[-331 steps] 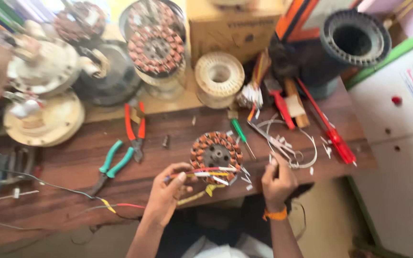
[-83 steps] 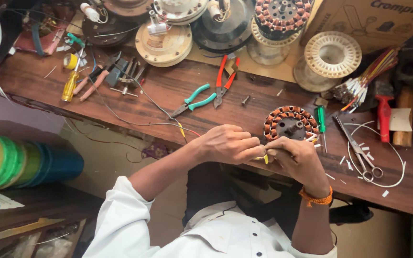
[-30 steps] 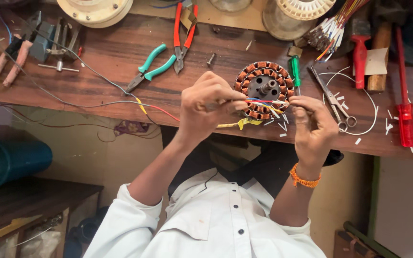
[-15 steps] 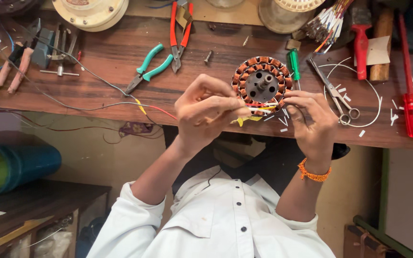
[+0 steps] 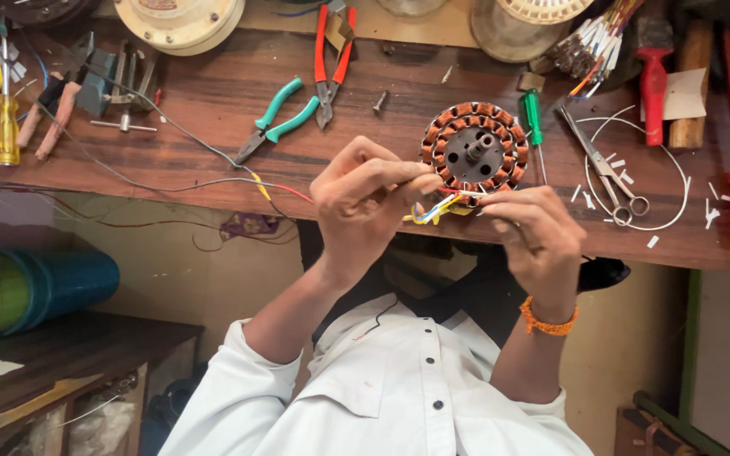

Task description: The person works on a motor stator, stripping wire insulation with pliers and twisting wires together. They then use a soldering iron to join wires and apply heat shrink tubing to insulate the connections.

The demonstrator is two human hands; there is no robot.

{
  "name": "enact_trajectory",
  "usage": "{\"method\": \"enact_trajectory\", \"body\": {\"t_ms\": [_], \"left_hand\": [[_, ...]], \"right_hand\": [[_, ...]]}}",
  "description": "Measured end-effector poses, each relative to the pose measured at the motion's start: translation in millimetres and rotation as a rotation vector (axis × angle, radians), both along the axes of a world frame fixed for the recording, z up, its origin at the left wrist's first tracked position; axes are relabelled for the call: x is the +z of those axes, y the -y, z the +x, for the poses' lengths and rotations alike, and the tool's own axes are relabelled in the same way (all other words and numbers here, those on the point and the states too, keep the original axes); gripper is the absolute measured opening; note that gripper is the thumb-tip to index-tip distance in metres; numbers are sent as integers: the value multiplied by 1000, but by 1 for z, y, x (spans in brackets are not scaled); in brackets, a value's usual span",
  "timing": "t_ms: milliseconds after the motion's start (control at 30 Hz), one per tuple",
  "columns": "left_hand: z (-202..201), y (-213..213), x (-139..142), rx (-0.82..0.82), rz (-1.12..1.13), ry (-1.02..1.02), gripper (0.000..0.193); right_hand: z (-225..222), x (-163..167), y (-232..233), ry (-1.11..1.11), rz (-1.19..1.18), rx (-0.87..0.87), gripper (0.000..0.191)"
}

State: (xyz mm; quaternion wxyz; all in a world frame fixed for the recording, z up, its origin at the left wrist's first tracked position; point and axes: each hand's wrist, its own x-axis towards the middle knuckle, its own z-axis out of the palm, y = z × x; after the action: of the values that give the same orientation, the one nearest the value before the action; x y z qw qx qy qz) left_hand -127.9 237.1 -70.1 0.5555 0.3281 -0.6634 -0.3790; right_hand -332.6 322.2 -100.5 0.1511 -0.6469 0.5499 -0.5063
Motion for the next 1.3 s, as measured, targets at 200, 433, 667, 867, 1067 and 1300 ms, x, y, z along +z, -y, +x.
{"method": "enact_trajectory", "body": {"t_ms": [200,433,667,867,1067,1300], "left_hand": [[1,-6,6,-98,-44,-74,17],[4,-12,8,13,55,19,16],[-1,-18,7,-60,10,-65,15],[1,-21,5,-105,224,-141,14],[3,-18,1,-190,389,-289,14],[4,-25,-7,-217,544,-358,17]], "right_hand": [[15,1,15,-254,-9,-63,28],[25,12,5,-168,-144,-30,25],[41,-1,9,-190,-59,-35,21],[20,-17,2,-139,-46,-218,18],[30,-34,-11,-53,-149,-222,16],[49,-49,-3,-155,-147,-288,29]]}}
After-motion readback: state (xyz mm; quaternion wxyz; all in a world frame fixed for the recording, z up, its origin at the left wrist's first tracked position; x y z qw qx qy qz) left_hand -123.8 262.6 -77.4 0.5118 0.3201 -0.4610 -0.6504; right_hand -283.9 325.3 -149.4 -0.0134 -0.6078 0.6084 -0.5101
